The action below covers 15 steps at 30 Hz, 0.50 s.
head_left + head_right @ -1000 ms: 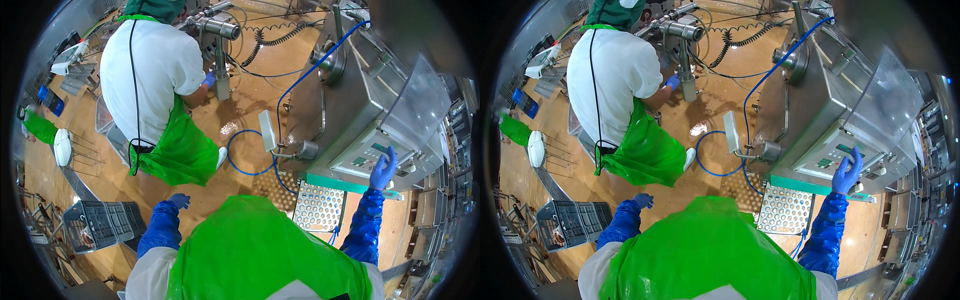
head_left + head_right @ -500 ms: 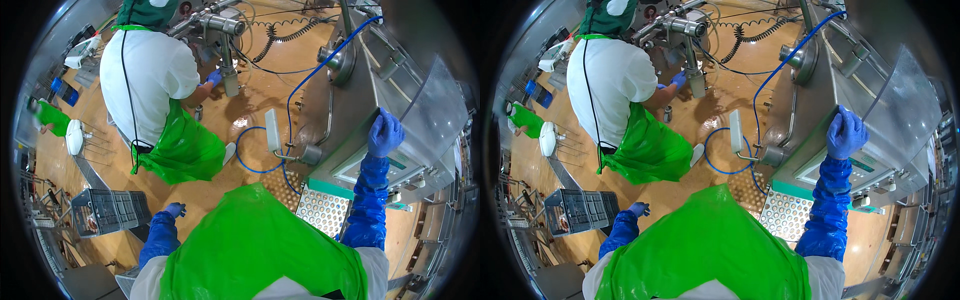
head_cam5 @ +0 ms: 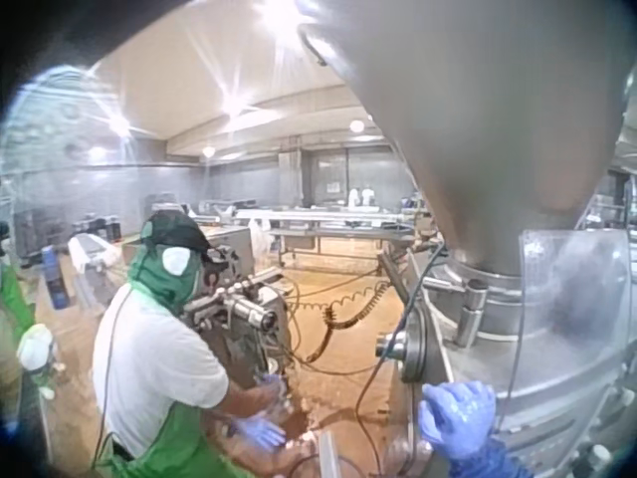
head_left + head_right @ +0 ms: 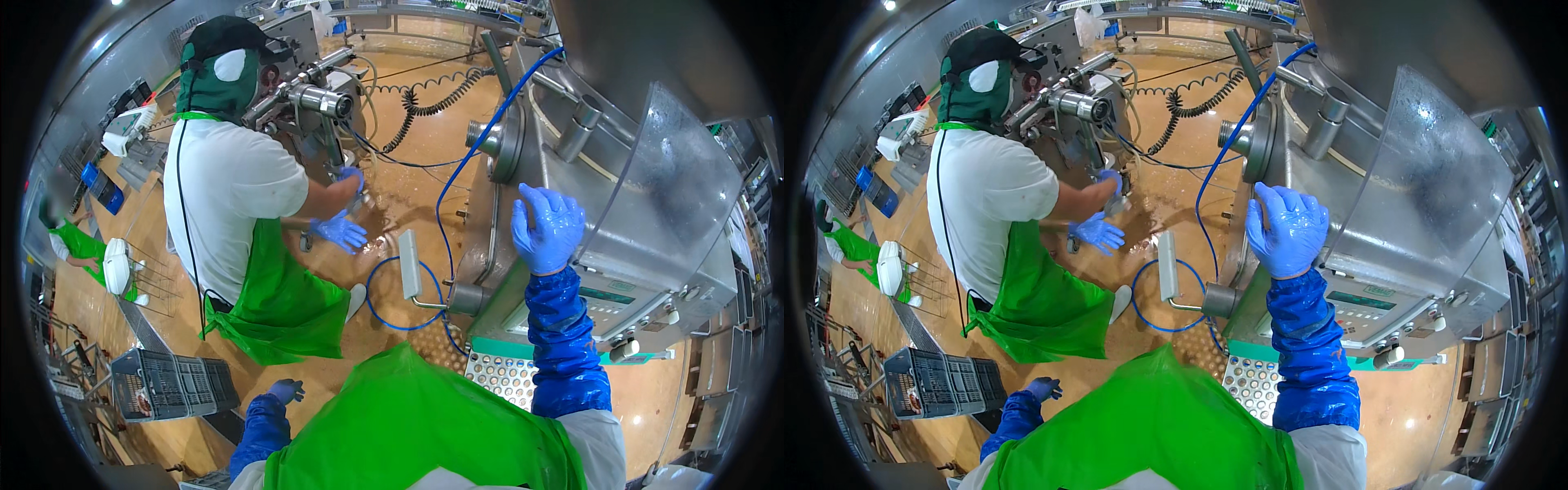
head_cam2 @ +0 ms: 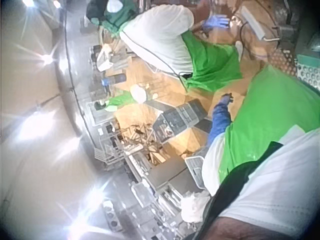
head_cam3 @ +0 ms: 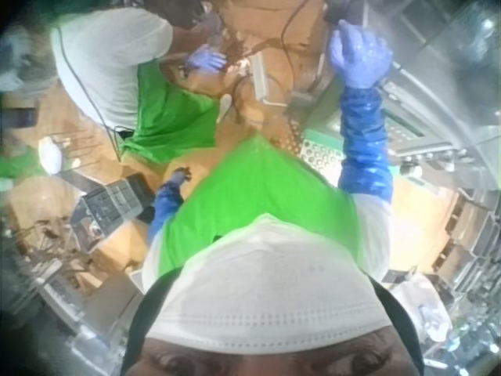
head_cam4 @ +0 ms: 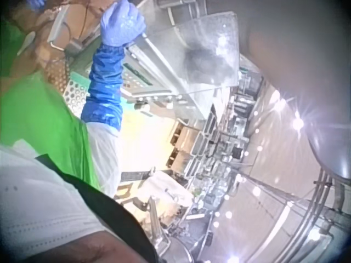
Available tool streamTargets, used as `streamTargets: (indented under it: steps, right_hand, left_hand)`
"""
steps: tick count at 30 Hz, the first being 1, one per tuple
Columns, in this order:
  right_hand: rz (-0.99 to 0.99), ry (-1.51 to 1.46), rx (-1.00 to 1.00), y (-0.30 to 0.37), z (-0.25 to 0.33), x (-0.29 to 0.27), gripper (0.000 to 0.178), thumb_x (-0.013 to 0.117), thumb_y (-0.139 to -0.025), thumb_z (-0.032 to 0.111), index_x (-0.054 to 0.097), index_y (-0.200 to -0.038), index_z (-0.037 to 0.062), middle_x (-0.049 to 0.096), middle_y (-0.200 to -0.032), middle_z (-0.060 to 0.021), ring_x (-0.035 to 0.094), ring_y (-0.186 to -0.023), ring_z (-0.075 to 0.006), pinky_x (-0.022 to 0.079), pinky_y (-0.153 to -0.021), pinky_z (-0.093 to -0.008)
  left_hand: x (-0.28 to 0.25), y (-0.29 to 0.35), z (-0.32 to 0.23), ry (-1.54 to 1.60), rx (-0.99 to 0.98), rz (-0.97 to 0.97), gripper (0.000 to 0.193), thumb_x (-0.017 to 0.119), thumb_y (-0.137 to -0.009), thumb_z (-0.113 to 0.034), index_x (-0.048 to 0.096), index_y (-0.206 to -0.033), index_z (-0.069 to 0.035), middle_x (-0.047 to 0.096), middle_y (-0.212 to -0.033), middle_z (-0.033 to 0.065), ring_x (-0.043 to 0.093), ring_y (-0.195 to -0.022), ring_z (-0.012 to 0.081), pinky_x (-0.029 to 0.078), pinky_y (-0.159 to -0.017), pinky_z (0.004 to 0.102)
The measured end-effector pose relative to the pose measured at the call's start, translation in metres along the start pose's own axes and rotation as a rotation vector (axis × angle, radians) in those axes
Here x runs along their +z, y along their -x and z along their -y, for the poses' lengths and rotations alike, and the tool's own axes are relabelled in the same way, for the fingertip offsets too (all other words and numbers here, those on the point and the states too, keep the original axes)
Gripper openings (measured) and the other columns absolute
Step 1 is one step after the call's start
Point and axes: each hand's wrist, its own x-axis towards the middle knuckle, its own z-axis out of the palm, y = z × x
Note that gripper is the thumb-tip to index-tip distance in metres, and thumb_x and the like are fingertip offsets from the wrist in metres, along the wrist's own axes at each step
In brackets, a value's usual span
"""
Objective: The person operates a control panel, removes a cylindrical metal component from a machine, places it in a basket, retrieves a tool, and reassembles the machine by inserting a multi-segmented metal assembly into a port. The person also handles a blue hose and moves around the workspace.
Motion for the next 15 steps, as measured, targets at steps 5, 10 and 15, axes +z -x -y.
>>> streamTargets:
  steps: [5,10,15]
  right_hand:
    - [0.008,-0.001,0.001,0.003,-0.003,0.002,0.023,0.075,-0.074,0.017,0.071,-0.096,0.0183,0.067,-0.085,-0.0008,0.06,-0.074,-0.0231,0.042,-0.067,-0.037]
    - [-0.006,0.053,0.01,0.005,-0.001,0.006,0.025,0.076,-0.073,0.016,0.071,-0.097,0.0209,0.067,-0.085,0.0006,0.061,-0.076,-0.0228,0.042,-0.068,-0.0367]
    - [0.002,0.107,0.035,0.003,0.005,0.009,0.022,0.074,-0.074,0.015,0.072,-0.095,0.0217,0.068,-0.084,-0.0001,0.062,-0.077,-0.0234,0.044,-0.07,-0.0365]
  left_hand:
    - [-0.006,-0.005,-0.012,-0.242,-0.019,0.057,0.04,0.053,-0.099,-0.031,0.062,-0.105,0.007,0.072,-0.093,0.015,0.071,-0.073,0.0242,0.054,-0.073,0.0368]
    - [-0.025,-0.018,-0.024,-0.091,-0.045,0.054,0.035,0.055,-0.098,-0.027,0.062,-0.102,0.007,0.071,-0.092,0.0167,0.07,-0.072,0.0261,0.056,-0.066,0.0369]
    - [-0.035,-0.044,-0.019,-0.012,0.037,0.096,0.035,0.057,-0.097,-0.026,0.061,-0.101,0.008,0.069,-0.092,0.0181,0.069,-0.074,0.0268,0.057,-0.066,0.0367]
